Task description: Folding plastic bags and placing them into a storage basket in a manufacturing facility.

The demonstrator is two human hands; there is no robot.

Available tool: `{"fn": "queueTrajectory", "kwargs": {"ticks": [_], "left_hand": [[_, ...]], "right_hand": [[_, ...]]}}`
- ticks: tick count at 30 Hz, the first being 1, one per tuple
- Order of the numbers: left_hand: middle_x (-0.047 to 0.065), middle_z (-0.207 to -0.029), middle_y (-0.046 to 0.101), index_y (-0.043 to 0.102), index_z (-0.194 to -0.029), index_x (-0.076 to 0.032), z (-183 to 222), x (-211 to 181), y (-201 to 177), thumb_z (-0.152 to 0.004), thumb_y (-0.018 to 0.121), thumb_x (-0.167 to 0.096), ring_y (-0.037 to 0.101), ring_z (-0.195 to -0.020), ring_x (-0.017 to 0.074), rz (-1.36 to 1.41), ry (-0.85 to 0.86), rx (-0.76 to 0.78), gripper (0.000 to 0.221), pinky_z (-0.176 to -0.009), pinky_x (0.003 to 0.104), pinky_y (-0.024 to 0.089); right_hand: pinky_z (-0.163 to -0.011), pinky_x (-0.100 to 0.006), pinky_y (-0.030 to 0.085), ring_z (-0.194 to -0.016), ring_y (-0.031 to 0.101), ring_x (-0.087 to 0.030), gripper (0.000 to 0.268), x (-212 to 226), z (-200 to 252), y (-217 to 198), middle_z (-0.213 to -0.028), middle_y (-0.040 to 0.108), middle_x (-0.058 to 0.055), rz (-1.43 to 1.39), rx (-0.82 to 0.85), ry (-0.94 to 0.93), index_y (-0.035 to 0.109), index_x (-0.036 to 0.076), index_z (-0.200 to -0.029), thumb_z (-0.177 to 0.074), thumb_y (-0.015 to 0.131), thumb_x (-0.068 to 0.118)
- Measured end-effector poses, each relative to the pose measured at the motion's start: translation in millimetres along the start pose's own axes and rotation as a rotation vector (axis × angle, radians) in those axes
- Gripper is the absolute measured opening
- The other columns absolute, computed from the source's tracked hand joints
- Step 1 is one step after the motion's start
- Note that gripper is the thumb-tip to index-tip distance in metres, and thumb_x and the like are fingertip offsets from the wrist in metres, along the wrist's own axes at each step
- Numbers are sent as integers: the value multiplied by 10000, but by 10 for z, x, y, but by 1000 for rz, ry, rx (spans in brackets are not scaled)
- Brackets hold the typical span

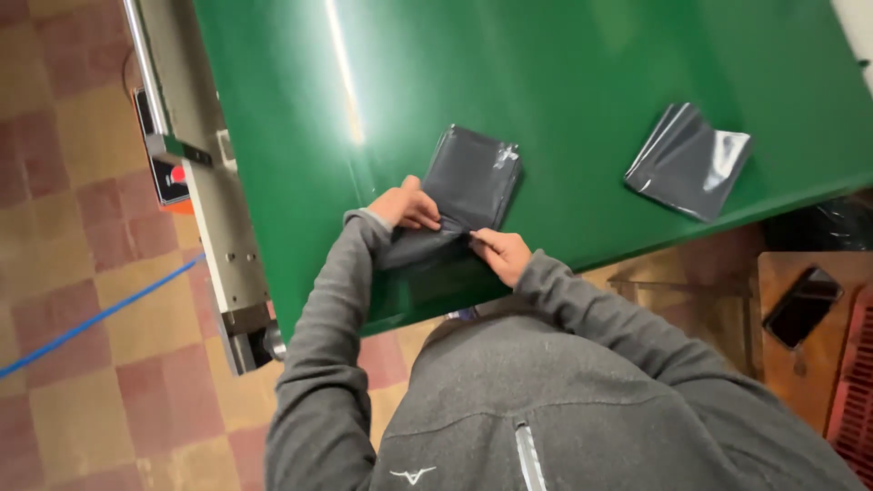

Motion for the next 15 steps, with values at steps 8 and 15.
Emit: {"fn": "queueTrajectory", "kwargs": {"ticks": [8,15], "left_hand": [[119,-916,738,686,-994,-49,79,-483,1,-952,702,-532,697,-818,332,-742,403,-717,485,-731,399,528],[115,-951,645,592,-985,-81,222,-864,488,-850,728,-421,666,-848,376,-1180,452,-1080,391,-618,510,512]], "right_hand": [[-447,-258,347,-535,421,-64,170,-1284,-71,-61,-733,470,46,-853,-427,848,446,138,-935,-1054,566,160],[-432,-269,313,-502,360,-76,127,-1215,-54,-23,-675,398,45,-856,-434,930,460,145,-907,-992,552,169]]}}
Point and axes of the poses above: each hand's wrist, its own z-axis away from the middle knuckle, its own y-axis out of the palm, x = y × z, the point moved 6 cm from there along -z, towards the middle knuckle
